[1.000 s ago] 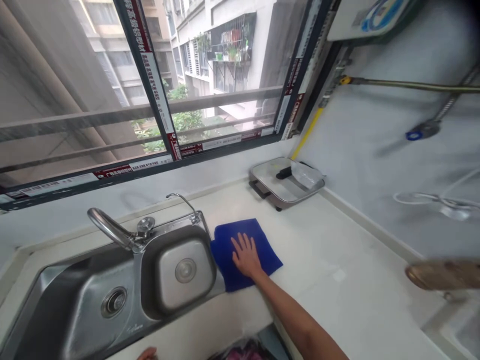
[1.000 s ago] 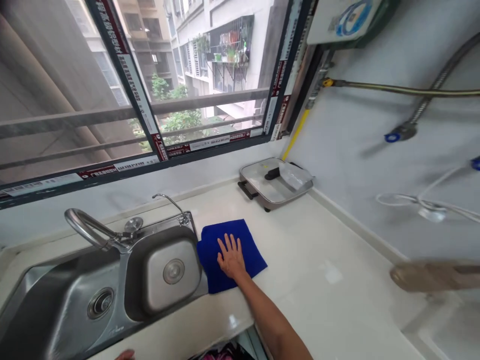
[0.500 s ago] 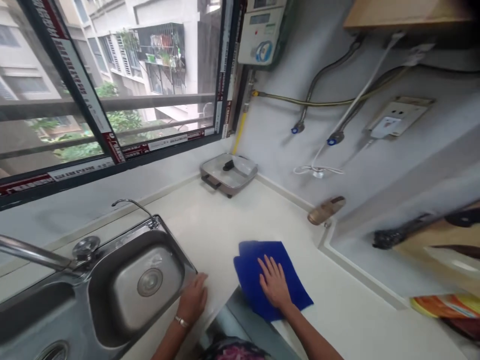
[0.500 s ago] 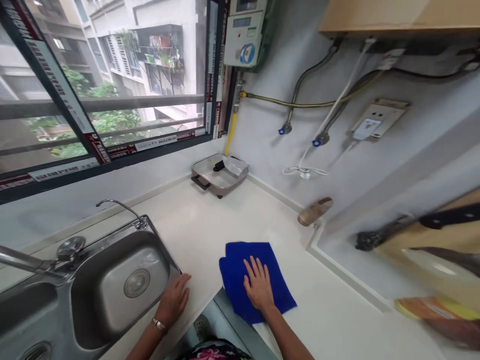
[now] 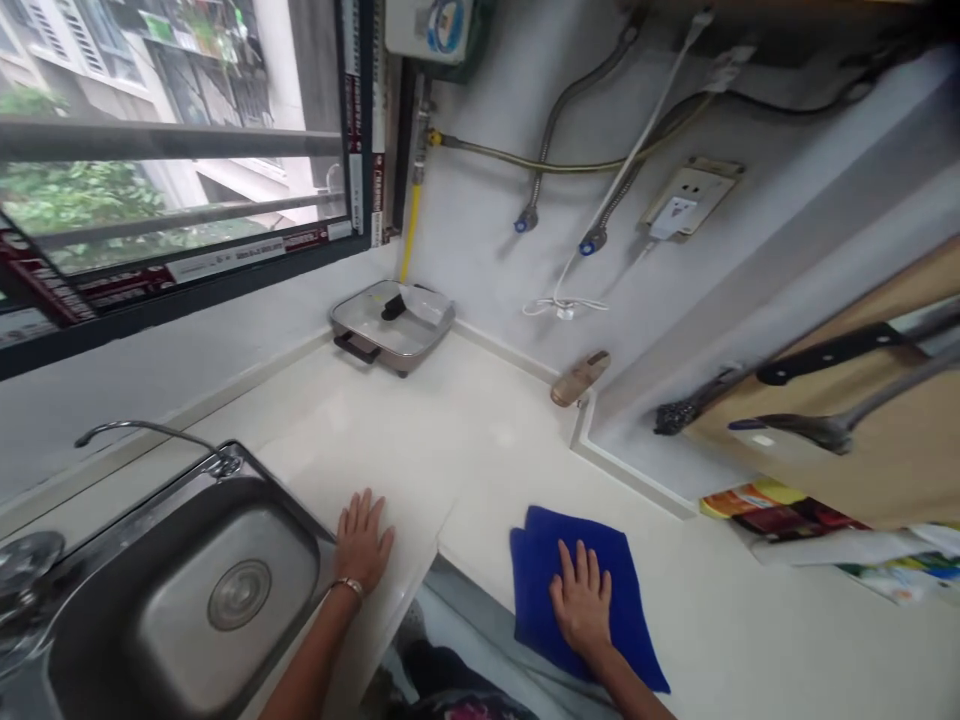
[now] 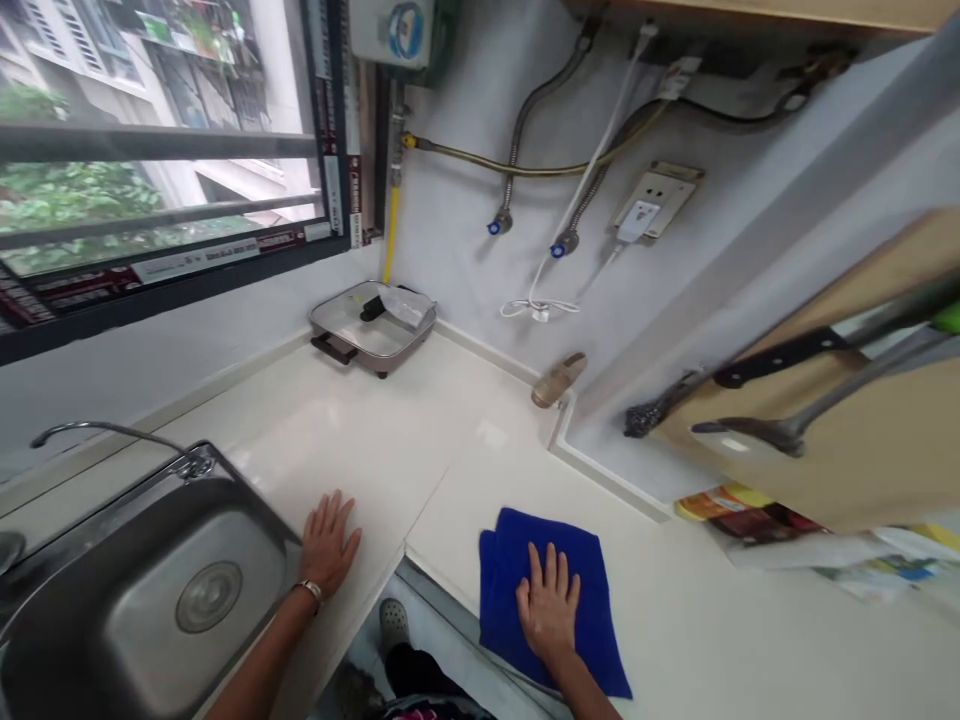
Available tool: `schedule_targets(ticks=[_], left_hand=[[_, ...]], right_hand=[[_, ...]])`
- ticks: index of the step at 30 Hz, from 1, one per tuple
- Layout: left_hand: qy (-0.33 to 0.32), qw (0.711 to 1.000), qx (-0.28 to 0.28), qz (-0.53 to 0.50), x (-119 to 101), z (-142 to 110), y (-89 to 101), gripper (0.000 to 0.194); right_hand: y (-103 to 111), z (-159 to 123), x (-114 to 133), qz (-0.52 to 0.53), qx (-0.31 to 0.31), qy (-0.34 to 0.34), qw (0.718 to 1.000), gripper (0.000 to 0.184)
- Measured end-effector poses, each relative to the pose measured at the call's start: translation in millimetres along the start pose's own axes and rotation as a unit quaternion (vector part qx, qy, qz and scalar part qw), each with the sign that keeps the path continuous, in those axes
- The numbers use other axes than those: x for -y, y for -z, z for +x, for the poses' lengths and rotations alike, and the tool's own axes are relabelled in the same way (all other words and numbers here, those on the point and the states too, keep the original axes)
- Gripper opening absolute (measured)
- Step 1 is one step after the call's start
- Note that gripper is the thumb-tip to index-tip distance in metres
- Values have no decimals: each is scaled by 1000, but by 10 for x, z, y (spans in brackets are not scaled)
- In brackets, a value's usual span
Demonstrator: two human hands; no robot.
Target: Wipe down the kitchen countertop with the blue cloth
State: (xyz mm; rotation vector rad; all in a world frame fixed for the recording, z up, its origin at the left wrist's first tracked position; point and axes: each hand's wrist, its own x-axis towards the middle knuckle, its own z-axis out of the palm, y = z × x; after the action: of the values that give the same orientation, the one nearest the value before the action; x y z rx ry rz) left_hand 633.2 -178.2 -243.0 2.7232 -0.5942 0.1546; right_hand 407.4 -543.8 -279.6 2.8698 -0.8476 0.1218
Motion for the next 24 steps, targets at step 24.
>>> schedule_targets(ticks=[24], left_hand=[[-40,994,-37,95,138,11,-90,60]], right_hand=[[98,3006,745,70,53,-21,996,68]])
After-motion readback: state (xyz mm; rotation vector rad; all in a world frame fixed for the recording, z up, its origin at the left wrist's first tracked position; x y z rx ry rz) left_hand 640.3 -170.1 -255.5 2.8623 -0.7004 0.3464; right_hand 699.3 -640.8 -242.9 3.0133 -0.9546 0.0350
